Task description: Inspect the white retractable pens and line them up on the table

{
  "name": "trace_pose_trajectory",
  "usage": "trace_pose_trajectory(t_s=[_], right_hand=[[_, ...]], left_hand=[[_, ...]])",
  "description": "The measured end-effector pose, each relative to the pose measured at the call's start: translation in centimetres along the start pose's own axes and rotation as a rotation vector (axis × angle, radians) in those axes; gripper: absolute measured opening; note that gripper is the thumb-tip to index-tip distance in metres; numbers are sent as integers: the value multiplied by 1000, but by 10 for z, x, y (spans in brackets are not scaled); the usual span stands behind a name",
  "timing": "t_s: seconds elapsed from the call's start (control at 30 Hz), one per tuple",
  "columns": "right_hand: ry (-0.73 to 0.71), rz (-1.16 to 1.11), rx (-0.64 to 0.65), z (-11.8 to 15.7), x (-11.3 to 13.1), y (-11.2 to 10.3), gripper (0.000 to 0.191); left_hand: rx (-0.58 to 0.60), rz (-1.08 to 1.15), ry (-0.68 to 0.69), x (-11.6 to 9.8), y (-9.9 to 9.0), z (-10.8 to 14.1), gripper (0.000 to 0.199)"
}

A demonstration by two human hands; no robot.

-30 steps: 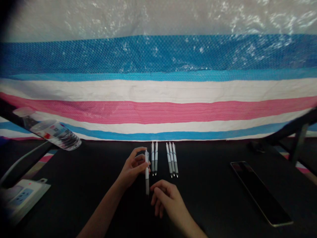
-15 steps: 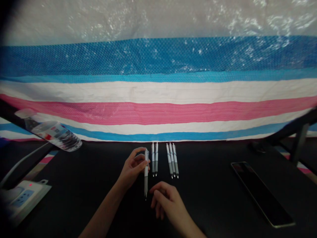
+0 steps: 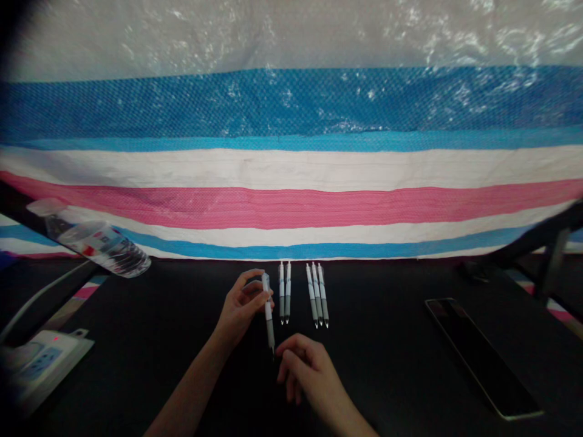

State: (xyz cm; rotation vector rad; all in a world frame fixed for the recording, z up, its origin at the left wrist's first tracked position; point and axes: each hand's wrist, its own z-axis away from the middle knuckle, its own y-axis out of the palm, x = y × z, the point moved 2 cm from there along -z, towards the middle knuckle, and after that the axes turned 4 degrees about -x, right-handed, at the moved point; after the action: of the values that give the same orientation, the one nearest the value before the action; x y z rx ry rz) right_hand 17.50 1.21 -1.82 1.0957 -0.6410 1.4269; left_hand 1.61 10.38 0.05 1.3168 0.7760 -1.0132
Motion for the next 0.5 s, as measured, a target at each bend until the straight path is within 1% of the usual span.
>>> trace_pose_trajectory(t_s=[0.2, 0.33, 0.43, 0.5], right_hand=[[0, 13, 7, 1, 2, 0, 48], [-4, 41, -1, 2, 5, 1, 48], [-8, 47, 0, 3, 5, 1, 47], [-10, 48, 0, 3, 5, 1, 45]], left_hand=[[-13, 13, 30, 3, -4, -2, 53], [-38, -16, 61, 3, -7, -3, 50], [-86, -83, 100, 3, -8, -5, 52], [-148, -186, 177, 4, -10, -6, 52]])
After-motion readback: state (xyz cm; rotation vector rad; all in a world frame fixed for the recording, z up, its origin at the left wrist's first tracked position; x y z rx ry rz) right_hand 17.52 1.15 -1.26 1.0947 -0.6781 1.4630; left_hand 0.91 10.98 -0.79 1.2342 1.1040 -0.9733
